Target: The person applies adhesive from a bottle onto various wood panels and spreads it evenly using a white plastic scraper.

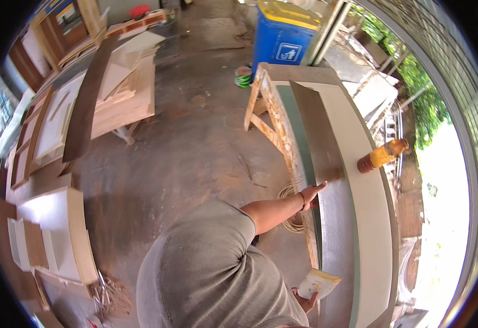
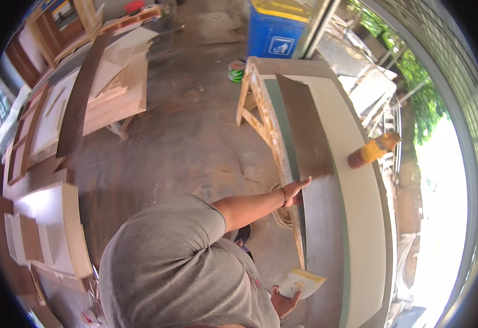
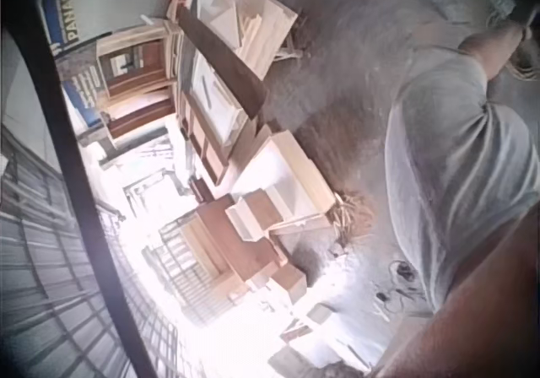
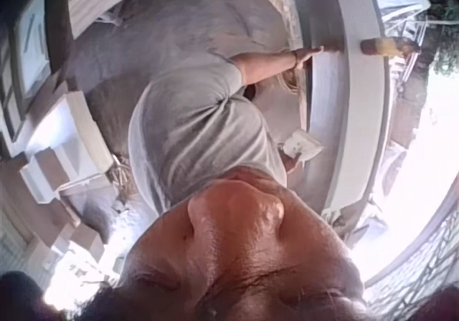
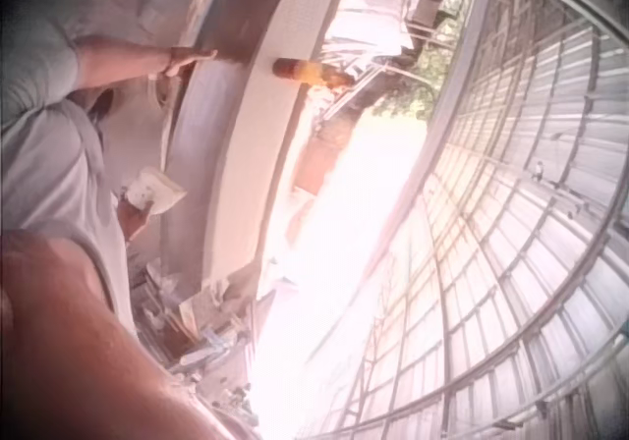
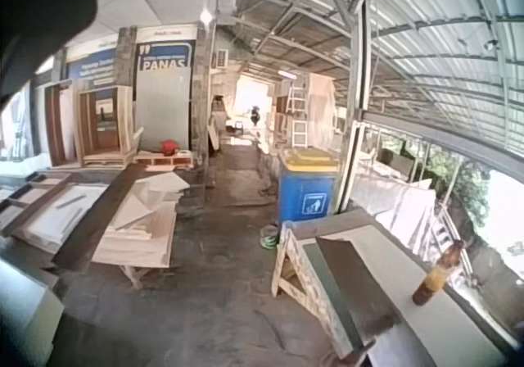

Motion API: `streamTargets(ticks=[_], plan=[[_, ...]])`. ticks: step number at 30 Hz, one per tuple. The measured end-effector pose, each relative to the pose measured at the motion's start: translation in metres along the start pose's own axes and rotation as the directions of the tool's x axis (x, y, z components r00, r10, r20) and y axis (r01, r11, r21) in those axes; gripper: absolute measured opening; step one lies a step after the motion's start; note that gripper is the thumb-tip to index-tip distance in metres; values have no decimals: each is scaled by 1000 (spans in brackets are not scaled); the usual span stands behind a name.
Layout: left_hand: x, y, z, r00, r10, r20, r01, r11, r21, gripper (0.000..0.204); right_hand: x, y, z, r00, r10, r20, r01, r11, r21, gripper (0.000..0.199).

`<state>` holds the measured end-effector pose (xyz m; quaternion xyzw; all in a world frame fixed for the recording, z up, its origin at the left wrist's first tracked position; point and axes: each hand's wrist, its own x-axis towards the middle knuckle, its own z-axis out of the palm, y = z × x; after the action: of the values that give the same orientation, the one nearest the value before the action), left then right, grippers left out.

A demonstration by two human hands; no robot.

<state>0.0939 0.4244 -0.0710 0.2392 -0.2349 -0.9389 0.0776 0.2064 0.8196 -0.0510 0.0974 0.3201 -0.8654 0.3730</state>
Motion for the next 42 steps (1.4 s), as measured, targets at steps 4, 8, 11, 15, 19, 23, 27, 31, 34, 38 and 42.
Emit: streamTargets(ticks=[4, 8, 11, 15, 19, 23, 27, 31, 34, 38, 42], plan=[[-3, 6, -7, 998, -45, 43, 41, 995, 94, 52, -4, 25, 12, 989, -130, -65, 133, 990, 39, 47], [1, 1, -17, 995, -35, 89, 29, 998, 60, 50, -2, 29, 0, 930, -342, -137, 352, 934, 54, 48], [-13, 6, -17, 984, 13, 179, -10, 1000, -21, 54, -5, 20, -13, 868, -485, -105, 492, 869, 48, 50], [-57, 36, -25, 971, 110, 212, -92, 992, -92, 56, -7, 12, -20, 764, -609, -214, 636, 766, 91, 48], [-105, 81, -20, 938, 203, 282, -148, 967, -206, 51, -11, 12, 10, 719, -684, -125, 695, 706, 132, 48], [-139, 119, -28, 898, 316, 306, -246, 937, -246, 55, -13, 5, 42, 704, -707, -66, 710, 695, 118, 46], [-162, 142, -43, 809, 424, 408, -309, 896, -319, 59, -16, -18, 95, 633, -774, -2, 773, 633, 43, 47], [-206, 154, -49, 781, 535, 322, -390, 821, -418, 58, -14, -40, 142, 584, -809, 63, 811, 585, 3, 50], [-243, 152, -61, 770, 600, 217, -455, 755, -472, 56, -5, -51, 163, 608, -755, 247, 772, 634, 37, 49], [-277, 133, -106, 653, 686, 320, -447, 691, -568, 55, 1, -59, 209, 630, -771, 90, 775, 632, -12, 56], [-315, 96, -130, 697, 687, 205, -456, 645, -613, 52, -2, -50, 246, 408, -836, 367, 913, 363, -189, 59]])
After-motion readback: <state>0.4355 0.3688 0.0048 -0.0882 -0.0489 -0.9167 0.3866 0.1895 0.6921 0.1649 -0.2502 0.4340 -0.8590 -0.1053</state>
